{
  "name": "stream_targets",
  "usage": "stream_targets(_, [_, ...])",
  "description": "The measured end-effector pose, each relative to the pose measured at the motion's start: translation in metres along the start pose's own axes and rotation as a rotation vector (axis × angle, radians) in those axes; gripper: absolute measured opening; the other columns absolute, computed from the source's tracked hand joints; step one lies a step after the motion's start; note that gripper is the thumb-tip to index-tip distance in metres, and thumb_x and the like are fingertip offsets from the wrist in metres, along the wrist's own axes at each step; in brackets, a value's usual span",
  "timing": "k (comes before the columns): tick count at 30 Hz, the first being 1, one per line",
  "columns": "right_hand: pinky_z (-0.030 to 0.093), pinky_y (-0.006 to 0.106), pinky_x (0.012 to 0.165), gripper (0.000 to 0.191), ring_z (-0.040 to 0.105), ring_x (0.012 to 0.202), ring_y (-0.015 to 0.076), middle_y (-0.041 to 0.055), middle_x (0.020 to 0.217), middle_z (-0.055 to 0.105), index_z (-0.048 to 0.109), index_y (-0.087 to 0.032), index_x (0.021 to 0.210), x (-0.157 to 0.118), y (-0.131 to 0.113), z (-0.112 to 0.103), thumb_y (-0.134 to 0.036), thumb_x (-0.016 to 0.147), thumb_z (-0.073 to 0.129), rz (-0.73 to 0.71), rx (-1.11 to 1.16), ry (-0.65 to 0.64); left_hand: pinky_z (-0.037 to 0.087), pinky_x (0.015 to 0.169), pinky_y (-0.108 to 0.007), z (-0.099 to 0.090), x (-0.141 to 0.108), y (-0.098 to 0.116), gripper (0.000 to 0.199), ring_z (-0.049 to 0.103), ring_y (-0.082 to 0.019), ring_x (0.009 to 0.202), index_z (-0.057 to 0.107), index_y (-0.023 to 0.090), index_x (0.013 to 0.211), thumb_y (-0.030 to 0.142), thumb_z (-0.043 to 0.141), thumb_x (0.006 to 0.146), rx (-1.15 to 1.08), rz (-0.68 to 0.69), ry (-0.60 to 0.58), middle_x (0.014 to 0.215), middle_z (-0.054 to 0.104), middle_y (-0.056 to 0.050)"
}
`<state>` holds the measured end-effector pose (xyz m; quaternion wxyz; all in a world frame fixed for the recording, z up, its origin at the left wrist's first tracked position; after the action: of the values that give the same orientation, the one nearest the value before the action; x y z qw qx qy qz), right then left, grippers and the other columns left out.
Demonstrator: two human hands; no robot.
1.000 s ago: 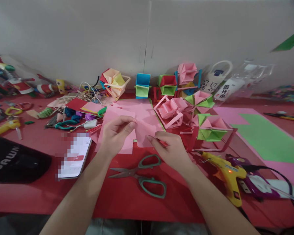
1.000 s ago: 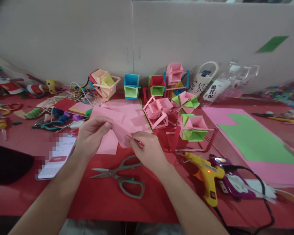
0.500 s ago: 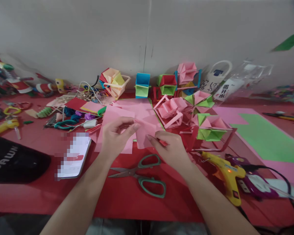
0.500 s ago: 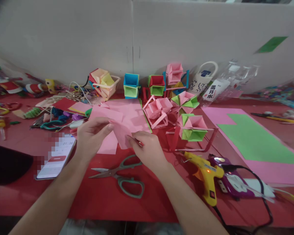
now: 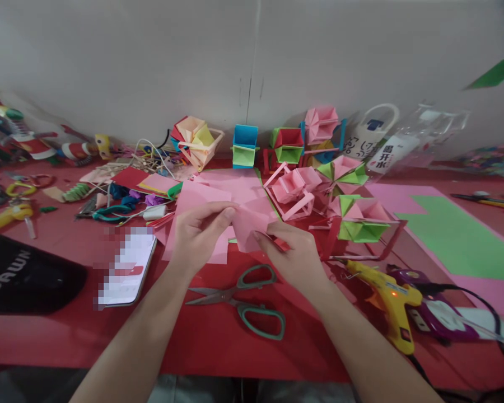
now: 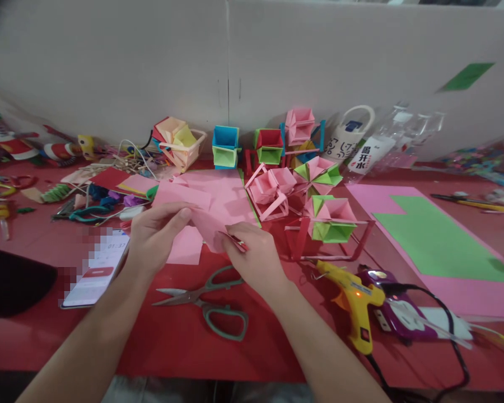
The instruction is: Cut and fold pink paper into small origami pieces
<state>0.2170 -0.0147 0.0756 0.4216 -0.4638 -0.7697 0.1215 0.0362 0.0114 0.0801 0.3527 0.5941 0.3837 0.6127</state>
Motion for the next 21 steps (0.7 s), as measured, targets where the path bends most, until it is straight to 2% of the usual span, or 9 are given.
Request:
stream_targets(6, [0.032,0.026,0.055,0.035,0.039,0.056,0.0111,-0.0028,0.060,0.048,0.042,-0.020,0.061,-0.001,0.002,-0.002,-0.024,0.091,0.060,0.050,0.025,-0.001,0.061,0.076,-0.029,0.000,0.001,0.004,0.017,0.073,-0.019,0.082,0.079,0.020,0.093,0.033,0.070,0.087,0.051,0.004,-0.070,0.090,0.078,-0.005])
stream_targets(11, [0.032,0.025,0.054,0.039,0.038,0.055,0.0101,-0.0040,0.059,0.044,0.039,-0.020,0.060,0.000,0.002,-0.002,-0.027,0.091,0.062,0.085,0.087,0.006,0.060,0.077,-0.030,0.003,0.001,0.003,0.017,0.071,-0.019,0.082,0.078,0.020,0.094,0.031,0.076,0.081,0.039,-0.010,-0.056,0.089,0.077,-0.005])
stream_targets(15, [0.032,0.025,0.054,0.040,0.038,0.056,0.0101,-0.0042,0.059,0.041,0.038,-0.020,0.059,0.000,0.003,-0.003,-0.028,0.090,0.062,0.123,0.100,0.010,0.058,0.068,-0.027,0.008,0.001,-0.001,0.022,0.066,-0.016,0.074,0.077,0.020,0.093,0.027,0.083,0.073,0.021,-0.007,-0.070,0.080,0.071,-0.002])
stream_targets(21, [0.031,0.025,0.054,0.042,0.036,0.056,0.0096,-0.0041,0.059,0.041,0.037,-0.020,0.058,0.000,0.004,-0.001,-0.031,0.090,0.063,0.114,0.116,0.013,0.053,0.057,-0.023,0.006,0.000,-0.007,0.014,0.059,-0.012,0.062,0.076,0.020,0.082,0.027,0.083,0.073,0.087,-0.005,-0.041,0.067,0.065,0.002])
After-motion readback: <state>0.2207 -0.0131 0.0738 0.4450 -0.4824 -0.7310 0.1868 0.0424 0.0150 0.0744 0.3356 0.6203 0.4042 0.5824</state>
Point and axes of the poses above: each hand's wrist, its own x-axis towards the middle knuckle, its own z-axis out of the palm, y = z × x, the point moved 6 cm from there along x, towards the middle knuckle
